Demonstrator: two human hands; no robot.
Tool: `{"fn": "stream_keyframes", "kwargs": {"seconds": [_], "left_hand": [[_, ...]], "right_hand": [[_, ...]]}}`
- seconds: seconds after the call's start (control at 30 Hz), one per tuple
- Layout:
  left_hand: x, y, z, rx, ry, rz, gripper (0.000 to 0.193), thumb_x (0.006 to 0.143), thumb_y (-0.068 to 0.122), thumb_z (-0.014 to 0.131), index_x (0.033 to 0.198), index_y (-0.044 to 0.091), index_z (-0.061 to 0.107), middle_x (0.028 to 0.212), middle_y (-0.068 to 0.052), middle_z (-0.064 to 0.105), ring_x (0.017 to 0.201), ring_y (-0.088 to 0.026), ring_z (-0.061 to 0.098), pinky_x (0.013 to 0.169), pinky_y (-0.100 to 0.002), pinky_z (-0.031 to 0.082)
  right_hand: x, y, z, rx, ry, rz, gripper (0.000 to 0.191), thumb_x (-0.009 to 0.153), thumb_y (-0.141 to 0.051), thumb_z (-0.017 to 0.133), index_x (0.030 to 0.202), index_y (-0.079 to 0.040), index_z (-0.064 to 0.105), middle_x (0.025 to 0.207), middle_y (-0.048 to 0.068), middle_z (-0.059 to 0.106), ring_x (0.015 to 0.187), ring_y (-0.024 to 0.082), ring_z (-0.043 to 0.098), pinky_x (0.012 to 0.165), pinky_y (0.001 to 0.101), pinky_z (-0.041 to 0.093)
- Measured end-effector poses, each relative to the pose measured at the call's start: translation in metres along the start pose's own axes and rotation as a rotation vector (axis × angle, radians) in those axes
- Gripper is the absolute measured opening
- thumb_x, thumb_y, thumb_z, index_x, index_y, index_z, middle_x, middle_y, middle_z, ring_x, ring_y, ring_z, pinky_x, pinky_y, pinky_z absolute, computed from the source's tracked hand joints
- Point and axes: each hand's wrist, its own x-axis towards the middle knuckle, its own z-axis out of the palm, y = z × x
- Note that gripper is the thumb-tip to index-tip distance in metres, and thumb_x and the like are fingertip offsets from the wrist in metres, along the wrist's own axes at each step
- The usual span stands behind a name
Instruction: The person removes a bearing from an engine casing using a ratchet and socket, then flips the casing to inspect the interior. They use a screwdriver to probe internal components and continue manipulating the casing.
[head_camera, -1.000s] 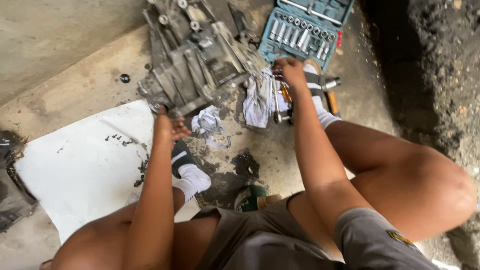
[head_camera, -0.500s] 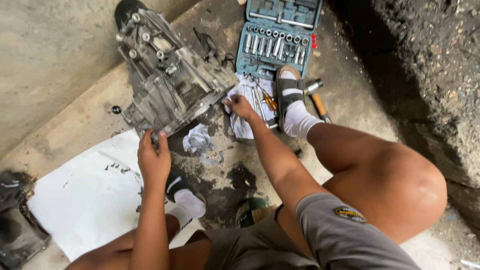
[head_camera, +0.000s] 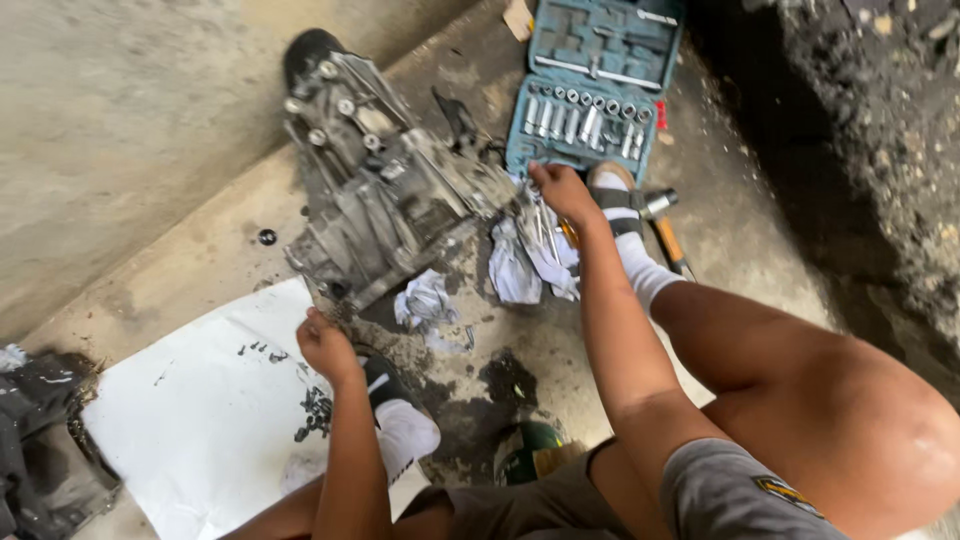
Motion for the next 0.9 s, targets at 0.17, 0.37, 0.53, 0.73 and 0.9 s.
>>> {"fn": "stream_keyframes", "kwargs": {"seconds": [0.17, 0.37, 0.53, 0.73, 0.9], "left_hand": [[0.043, -0.003, 0.02, -0.368, -0.205, -0.316, 0.071, 0.099, 0.062, 0.049, 0.14, 0.005, 0.053, 0.128, -0.011, 0.063, 0.109, -0.023, 0.061, 0.09, -0.037, 0.05], [0.05, 0.008, 0.022, -0.243, -0.18, -0.3, 0.083, 0.095, 0.064, 0.058, 0.151, 0.003, 0.047, 0.153, -0.018, 0.052, 0.138, -0.032, 0.051, 0.113, -0.046, 0.041], [0.06, 0.03, 0.013, -0.162, -0.161, -0.005, 0.076, 0.096, 0.057, 0.063, 0.153, 0.009, 0.046, 0.16, -0.016, 0.042, 0.146, -0.033, 0.042, 0.118, -0.046, 0.035], [0.092, 0.053, 0.003, -0.17, -0.34, 0.212, 0.058, 0.105, 0.046, 0.053, 0.15, 0.009, 0.05, 0.16, -0.014, 0.046, 0.147, -0.028, 0.043, 0.121, -0.04, 0.033], [0.09, 0.069, 0.009, 0.047, -0.199, 0.322, 0.049, 0.106, 0.042, 0.055, 0.141, 0.009, 0.062, 0.152, -0.016, 0.055, 0.143, -0.027, 0.049, 0.119, -0.038, 0.038]], "right_hand": [[0.027, -0.057, 0.031, 0.239, -0.125, -0.143, 0.046, 0.103, -0.044, 0.061, 0.115, -0.001, 0.071, 0.116, 0.011, 0.073, 0.111, 0.021, 0.066, 0.097, 0.0313, 0.048], [0.03, -0.056, 0.058, 0.699, -0.203, -0.184, 0.032, 0.098, -0.027, 0.052, 0.115, -0.006, 0.07, 0.11, 0.008, 0.071, 0.101, 0.019, 0.065, 0.093, 0.0324, 0.05], [0.002, -0.05, 0.085, 0.868, -0.158, -0.062, 0.035, 0.103, -0.033, 0.049, 0.118, -0.006, 0.067, 0.113, 0.01, 0.07, 0.101, 0.021, 0.066, 0.092, 0.035, 0.053], [-0.026, -0.067, 0.108, 0.916, 0.158, 0.197, 0.046, 0.095, -0.045, 0.047, 0.119, -0.01, 0.065, 0.113, 0.007, 0.072, 0.098, 0.022, 0.068, 0.086, 0.0407, 0.053], [-0.039, -0.086, 0.096, 0.822, 0.114, 0.217, 0.063, 0.09, -0.063, 0.043, 0.122, -0.013, 0.065, 0.113, 0.005, 0.07, 0.095, 0.021, 0.064, 0.08, 0.0425, 0.052]]}}
